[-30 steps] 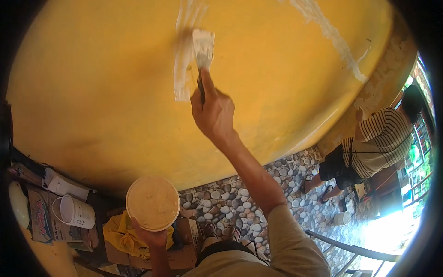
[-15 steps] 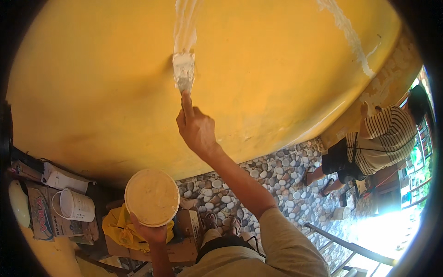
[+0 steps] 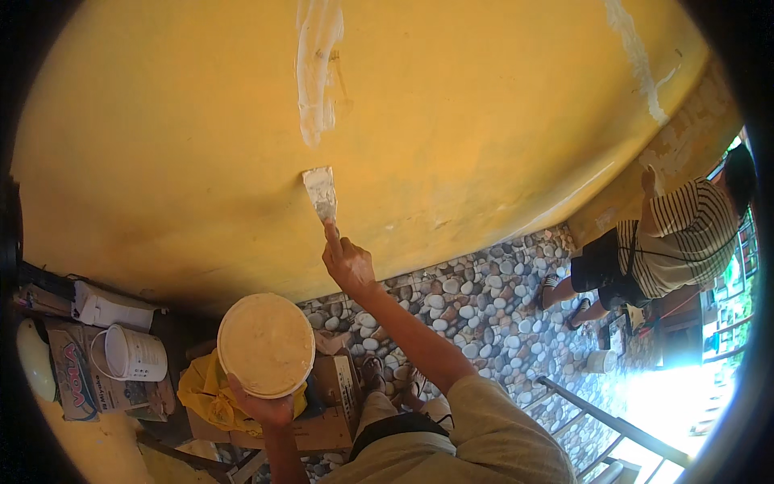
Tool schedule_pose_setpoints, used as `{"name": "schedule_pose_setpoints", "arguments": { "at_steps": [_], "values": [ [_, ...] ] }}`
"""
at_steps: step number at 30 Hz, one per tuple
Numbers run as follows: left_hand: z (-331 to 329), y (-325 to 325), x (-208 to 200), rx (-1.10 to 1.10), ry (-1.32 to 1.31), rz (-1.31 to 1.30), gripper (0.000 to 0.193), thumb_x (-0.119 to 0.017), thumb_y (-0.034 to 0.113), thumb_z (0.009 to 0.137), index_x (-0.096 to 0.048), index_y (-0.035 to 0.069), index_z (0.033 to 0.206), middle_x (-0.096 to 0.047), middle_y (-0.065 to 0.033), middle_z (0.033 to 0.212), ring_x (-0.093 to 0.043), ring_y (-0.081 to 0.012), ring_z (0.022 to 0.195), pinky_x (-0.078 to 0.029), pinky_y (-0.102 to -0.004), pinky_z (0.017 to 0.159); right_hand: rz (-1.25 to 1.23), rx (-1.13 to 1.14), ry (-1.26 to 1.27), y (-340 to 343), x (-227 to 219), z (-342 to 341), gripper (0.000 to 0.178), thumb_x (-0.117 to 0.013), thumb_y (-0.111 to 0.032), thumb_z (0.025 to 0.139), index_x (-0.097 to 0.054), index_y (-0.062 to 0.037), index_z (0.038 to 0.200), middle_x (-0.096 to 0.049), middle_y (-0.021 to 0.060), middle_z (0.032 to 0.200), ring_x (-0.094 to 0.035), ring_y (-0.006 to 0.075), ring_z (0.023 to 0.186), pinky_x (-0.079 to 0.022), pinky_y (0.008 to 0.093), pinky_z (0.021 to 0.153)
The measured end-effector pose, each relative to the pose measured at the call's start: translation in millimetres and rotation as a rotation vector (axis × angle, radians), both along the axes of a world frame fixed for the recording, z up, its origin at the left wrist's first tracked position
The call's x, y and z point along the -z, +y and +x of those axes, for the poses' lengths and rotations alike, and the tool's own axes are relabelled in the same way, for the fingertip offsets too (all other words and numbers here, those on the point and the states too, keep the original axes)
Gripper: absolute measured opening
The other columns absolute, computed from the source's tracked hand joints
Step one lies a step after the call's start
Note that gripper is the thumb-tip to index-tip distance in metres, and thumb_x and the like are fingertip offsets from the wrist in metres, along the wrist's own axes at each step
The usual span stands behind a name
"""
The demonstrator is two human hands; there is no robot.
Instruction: The person applies putty onto a wall using a putty knife, then walks over to a table to scoop and mix more putty on a round lid using the putty knife.
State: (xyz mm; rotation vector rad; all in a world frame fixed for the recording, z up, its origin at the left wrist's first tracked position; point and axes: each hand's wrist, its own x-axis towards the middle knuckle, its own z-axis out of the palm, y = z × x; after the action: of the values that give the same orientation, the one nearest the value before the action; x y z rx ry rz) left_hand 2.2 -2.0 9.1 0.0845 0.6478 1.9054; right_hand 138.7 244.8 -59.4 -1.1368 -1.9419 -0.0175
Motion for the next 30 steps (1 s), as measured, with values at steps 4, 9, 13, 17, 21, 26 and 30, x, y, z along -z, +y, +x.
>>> {"name": "schedule_pose_setpoints", "arguments": {
  "at_steps": [4, 9, 13, 17, 21, 26, 30],
  "values": [
    [-3.8, -1.9, 5.5, -0.03, -0.014, -0.046, 0.064, -0.036, 0.055, 0.092, -0.034, 0.013, 0.141, -0.036, -0.0095, 0.144, -0.038, -0.0322, 0.13, -0.034, -0.0518, 0.105, 0.038, -0.031, 0.022, -2.0, 8.0, 10.8, 0.057, -0.06, -0.005, 0.083, -0.04, 0.0018, 0.136, -0.058, 0.0108, 0.064, -0.055, 0.0242, 0.047, -0.045, 0.0348, 0.043],
    [-17.0, -13.2, 29.5, -0.009, 0.112, -0.102, 0.064, -0.032, 0.055, 0.093, -0.033, 0.012, 0.141, -0.036, -0.0096, 0.144, -0.039, -0.032, 0.13, -0.037, -0.0524, 0.103, 0.328, -0.011, 0.19, 33.7, -19.3, 13.5, 0.059, -0.063, 0.001, 0.08, -0.041, 0.0047, 0.134, -0.058, 0.0086, 0.065, -0.052, 0.0196, 0.047, -0.044, 0.0309, 0.043],
    [-12.0, -5.2, 25.6, -0.099, 0.492, -0.225, 0.064, -0.037, 0.048, 0.094, -0.027, 0.007, 0.142, -0.035, -0.0146, 0.143, -0.042, -0.031, 0.126, -0.041, -0.048, 0.102, 0.391, -0.001, 0.219, 61.2, -15.7, 3.0, 0.057, -0.062, 0.001, 0.081, -0.042, 0.0039, 0.134, -0.057, 0.0093, 0.066, -0.053, 0.0211, 0.049, -0.044, 0.032, 0.045],
    [-19.8, -11.3, 47.6, -0.088, 0.947, -0.225, 0.067, -0.056, 0.028, 0.088, -0.023, 0.003, 0.14, -0.038, -0.0186, 0.14, -0.045, -0.031, 0.123, -0.042, -0.0454, 0.101, 0.339, 0.078, 0.06, 74.6, 22.4, -1.7, 0.057, -0.062, -0.002, 0.082, -0.042, 0.0018, 0.135, -0.054, 0.0083, 0.062, -0.052, 0.0225, 0.047, -0.043, 0.0336, 0.043],
    [-22.1, -12.9, 42.7, -0.089, 0.746, -0.287, 0.059, -0.023, 0.047, 0.098, -0.03, 0.005, 0.14, -0.036, -0.0134, 0.143, -0.042, -0.0294, 0.128, -0.044, -0.0458, 0.1, 0.149, 0.036, 0.005, 23.2, 58.8, -3.1, 0.056, -0.061, -0.002, 0.083, -0.042, 0.0017, 0.135, -0.057, 0.0101, 0.064, -0.054, 0.0231, 0.047, -0.045, 0.0337, 0.042],
    [-15.4, 1.6, 11.9, -0.013, 0.219, -0.003, 0.061, -0.028, 0.049, 0.097, -0.031, 0.007, 0.14, -0.036, -0.0121, 0.144, -0.042, -0.0315, 0.128, -0.043, -0.0476, 0.1, -0.012, -0.026, 0.152, -24.7, 19.3, 10.2, 0.051, -0.058, -0.003, 0.084, -0.044, 0.0045, 0.133, -0.066, 0.0195, 0.081, -0.065, 0.0259, 0.061, -0.051, 0.0346, 0.052],
    [-14.7, 0.6, 10.2, -0.046, 0.038, -0.017, 0.06, -0.031, 0.049, 0.096, -0.031, 0.008, 0.141, -0.035, -0.0117, 0.144, -0.04, -0.0321, 0.129, -0.041, -0.0491, 0.102, 0.116, -0.021, 0.211, -2.5, -79.0, 14.1, 0.055, -0.059, 0.0, 0.081, -0.042, 0.0063, 0.133, -0.066, 0.017, 0.077, -0.06, 0.023, 0.053, -0.048, 0.0326, 0.046]
  ]
}}
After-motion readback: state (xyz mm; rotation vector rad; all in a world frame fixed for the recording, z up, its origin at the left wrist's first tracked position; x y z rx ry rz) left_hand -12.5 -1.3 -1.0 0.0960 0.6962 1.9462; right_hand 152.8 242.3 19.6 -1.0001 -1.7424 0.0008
